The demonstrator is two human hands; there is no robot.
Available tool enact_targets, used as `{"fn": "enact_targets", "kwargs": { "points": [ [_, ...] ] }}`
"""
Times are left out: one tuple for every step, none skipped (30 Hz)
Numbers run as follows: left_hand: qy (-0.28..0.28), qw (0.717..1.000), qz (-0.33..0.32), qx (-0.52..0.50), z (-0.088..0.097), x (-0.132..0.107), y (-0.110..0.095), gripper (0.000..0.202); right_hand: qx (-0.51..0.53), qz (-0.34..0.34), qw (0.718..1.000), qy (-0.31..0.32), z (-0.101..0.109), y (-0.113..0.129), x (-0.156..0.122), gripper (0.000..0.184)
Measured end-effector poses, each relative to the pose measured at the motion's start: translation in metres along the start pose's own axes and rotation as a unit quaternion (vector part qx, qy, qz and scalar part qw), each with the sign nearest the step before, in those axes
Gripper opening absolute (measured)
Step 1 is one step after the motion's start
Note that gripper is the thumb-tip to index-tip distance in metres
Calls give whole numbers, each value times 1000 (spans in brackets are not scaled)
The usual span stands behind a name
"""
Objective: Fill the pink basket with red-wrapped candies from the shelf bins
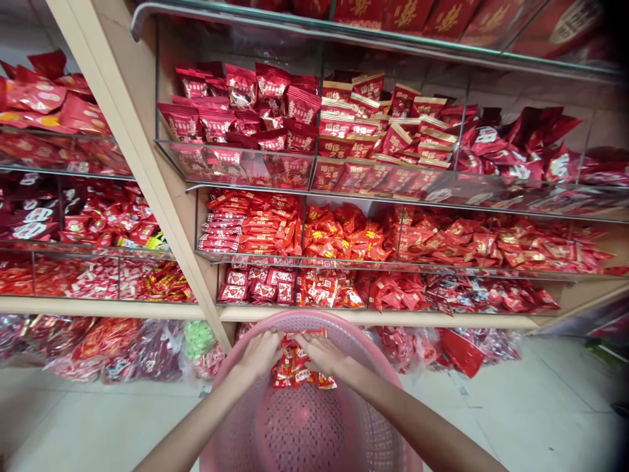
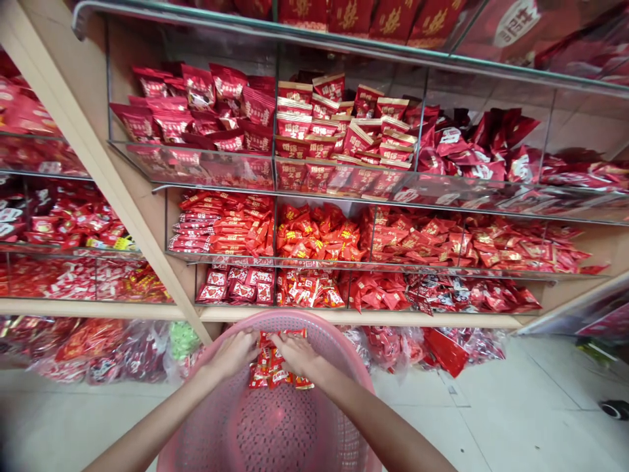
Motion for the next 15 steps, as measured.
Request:
{"fn": "enact_targets", "kwargs": {
  "points": [
    [-5, 1000, -8, 10, -1, 1, -2, 28, -1, -1, 1000, -2, -2, 1, 1, 58],
    [-10, 1000, -18, 20, -1, 2, -3, 28, -2, 1, 1000, -4, -4, 3, 3, 59],
    [-14, 999, -26, 27, -1, 3, -4, 27, -3, 4, 1000, -9, -6, 4, 4, 59],
    [-14, 999, -30, 31, -2, 4, -6, 27, -3, 7, 1000, -15, -7, 5, 6, 58],
    [-13, 999, -31, 32, -2, 5, -7, 27, -3, 8, 1000, -20, -8, 5, 7, 56],
    [-11, 999, -31, 34, -2, 6, -9, 26, -2, 6, 1000, -25, -10, 5, 8, 54],
    [-6, 999, -28, 35, -3, 7, -10, 26, 0, 3, 1000, -30, -11, 5, 9, 53],
    [2, 999, -22, 38, -4, 8, -12, 27, 2, -3, 999, -34, -12, 4, 10, 53],
    [11, 999, -18, 42, -6, 8, -13, 27, 6, -8, 999, -37, -13, 4, 11, 53],
    [18, 999, -15, 46, -8, 9, -14, 28, 11, -14, 999, -39, -14, 3, 12, 53],
    [26, 998, -12, 49, -11, 10, -16, 28, 16, -20, 999, -40, -14, 3, 12, 54],
    [31, 998, -12, 53, -15, 11, -17, 29, 22, -22, 999, -40, -13, 2, 11, 56],
    [34, 998, -14, 56, -18, 12, -19, 30, 29, -20, 999, -39, -11, 1, 9, 59],
    [37, 997, -18, 61, -21, 13, -21, 31, 35, -15, 999, -37, -7, 0, 7, 60],
    [37, 997, -24, 66, -24, 15, -23, 32, 41, -12, 998, -37, 0, -3, 3, 60]
  ]
}}
Point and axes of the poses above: each hand's wrist, its own x-axis towards the middle knuckle, its own z-axis out of the back of the hand, y = z × x, the point moved 1 cm from there along x, towards the middle knuckle, and after that the axes turned 1 degree about -x, right-handed, at the moved point
